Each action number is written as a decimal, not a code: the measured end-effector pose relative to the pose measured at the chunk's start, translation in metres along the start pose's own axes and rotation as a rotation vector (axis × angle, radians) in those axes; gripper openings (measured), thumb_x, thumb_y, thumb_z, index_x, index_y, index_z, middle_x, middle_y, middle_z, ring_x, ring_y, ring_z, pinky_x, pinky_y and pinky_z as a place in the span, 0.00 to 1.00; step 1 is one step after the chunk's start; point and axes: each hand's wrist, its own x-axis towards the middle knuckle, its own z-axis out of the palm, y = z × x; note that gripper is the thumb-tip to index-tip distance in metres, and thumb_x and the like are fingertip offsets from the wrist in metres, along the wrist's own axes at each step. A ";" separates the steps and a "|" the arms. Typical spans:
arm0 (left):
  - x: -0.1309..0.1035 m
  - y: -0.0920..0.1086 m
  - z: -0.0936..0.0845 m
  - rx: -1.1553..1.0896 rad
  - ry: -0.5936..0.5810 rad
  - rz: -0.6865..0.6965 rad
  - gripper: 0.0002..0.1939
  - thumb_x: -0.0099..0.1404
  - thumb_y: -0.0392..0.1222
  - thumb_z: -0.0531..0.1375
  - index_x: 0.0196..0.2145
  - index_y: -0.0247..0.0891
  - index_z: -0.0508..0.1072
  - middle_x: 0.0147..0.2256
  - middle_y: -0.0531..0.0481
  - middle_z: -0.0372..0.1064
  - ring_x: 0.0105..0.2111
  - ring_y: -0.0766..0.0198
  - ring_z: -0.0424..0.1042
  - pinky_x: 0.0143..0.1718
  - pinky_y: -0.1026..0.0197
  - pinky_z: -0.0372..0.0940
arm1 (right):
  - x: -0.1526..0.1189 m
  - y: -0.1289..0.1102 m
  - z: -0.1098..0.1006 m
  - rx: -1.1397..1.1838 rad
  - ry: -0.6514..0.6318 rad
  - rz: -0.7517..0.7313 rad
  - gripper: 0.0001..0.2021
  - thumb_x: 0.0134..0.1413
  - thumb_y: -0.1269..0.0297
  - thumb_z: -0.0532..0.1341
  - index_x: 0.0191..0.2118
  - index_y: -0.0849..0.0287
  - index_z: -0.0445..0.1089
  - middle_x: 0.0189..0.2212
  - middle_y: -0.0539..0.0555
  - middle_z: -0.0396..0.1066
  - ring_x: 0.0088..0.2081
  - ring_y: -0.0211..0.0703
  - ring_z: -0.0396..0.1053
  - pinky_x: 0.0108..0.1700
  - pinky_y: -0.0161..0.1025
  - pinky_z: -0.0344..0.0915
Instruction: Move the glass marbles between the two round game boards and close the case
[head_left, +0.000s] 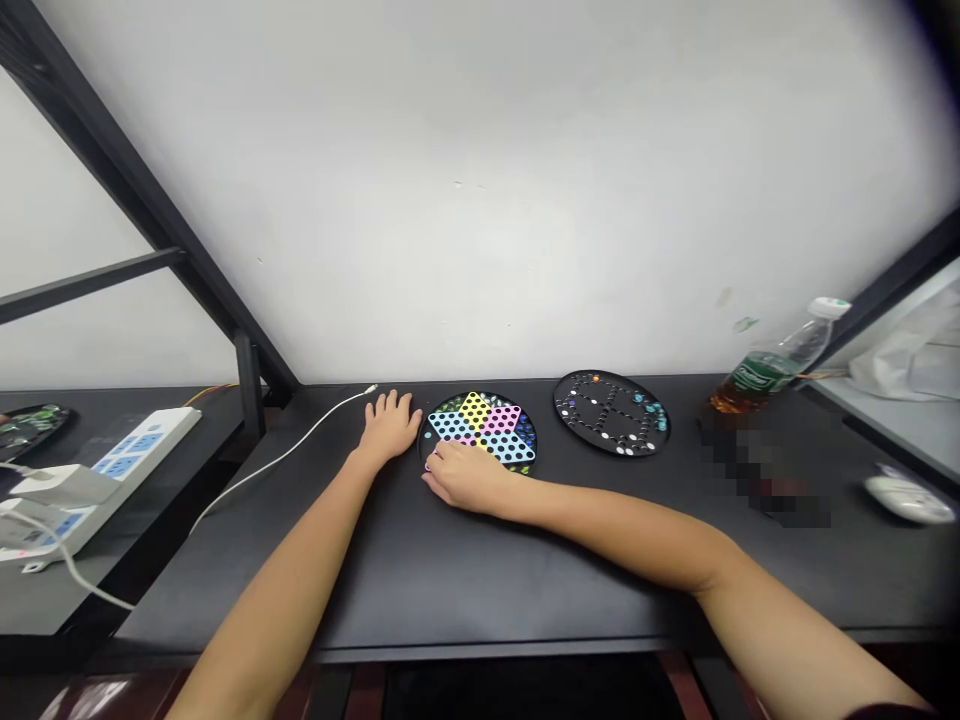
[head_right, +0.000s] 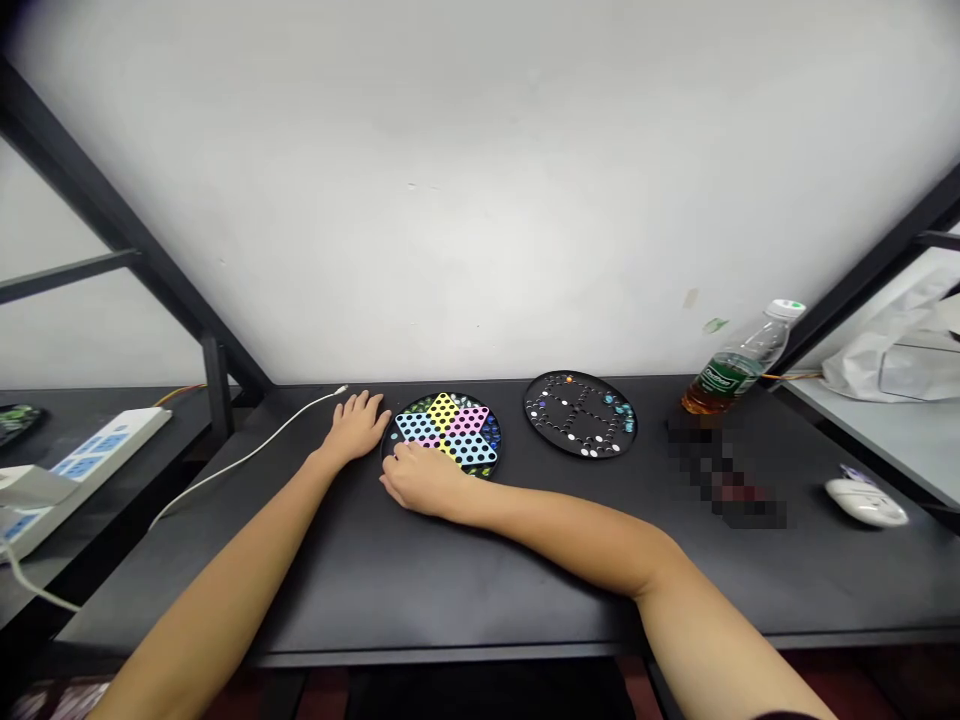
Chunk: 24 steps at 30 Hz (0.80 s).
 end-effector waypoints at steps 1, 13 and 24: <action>0.000 0.000 0.000 -0.001 0.001 -0.002 0.30 0.73 0.52 0.43 0.66 0.36 0.59 0.68 0.35 0.51 0.67 0.41 0.50 0.65 0.38 0.48 | 0.000 0.000 0.000 0.005 0.001 0.000 0.16 0.70 0.59 0.51 0.41 0.66 0.71 0.38 0.63 0.71 0.40 0.49 0.72 0.39 0.41 0.68; 0.001 -0.001 0.001 -0.012 0.001 0.009 0.30 0.73 0.53 0.42 0.66 0.35 0.59 0.67 0.34 0.51 0.67 0.40 0.50 0.64 0.37 0.48 | -0.011 0.017 -0.017 0.086 0.042 -0.016 0.16 0.69 0.58 0.52 0.37 0.61 0.71 0.35 0.58 0.73 0.37 0.43 0.70 0.39 0.37 0.63; 0.000 0.001 -0.003 -0.008 -0.011 0.002 0.31 0.73 0.53 0.41 0.66 0.34 0.59 0.68 0.34 0.52 0.67 0.41 0.50 0.65 0.38 0.48 | -0.229 0.194 -0.041 -0.147 0.158 0.856 0.11 0.61 0.59 0.57 0.37 0.59 0.73 0.38 0.62 0.72 0.45 0.55 0.67 0.49 0.46 0.62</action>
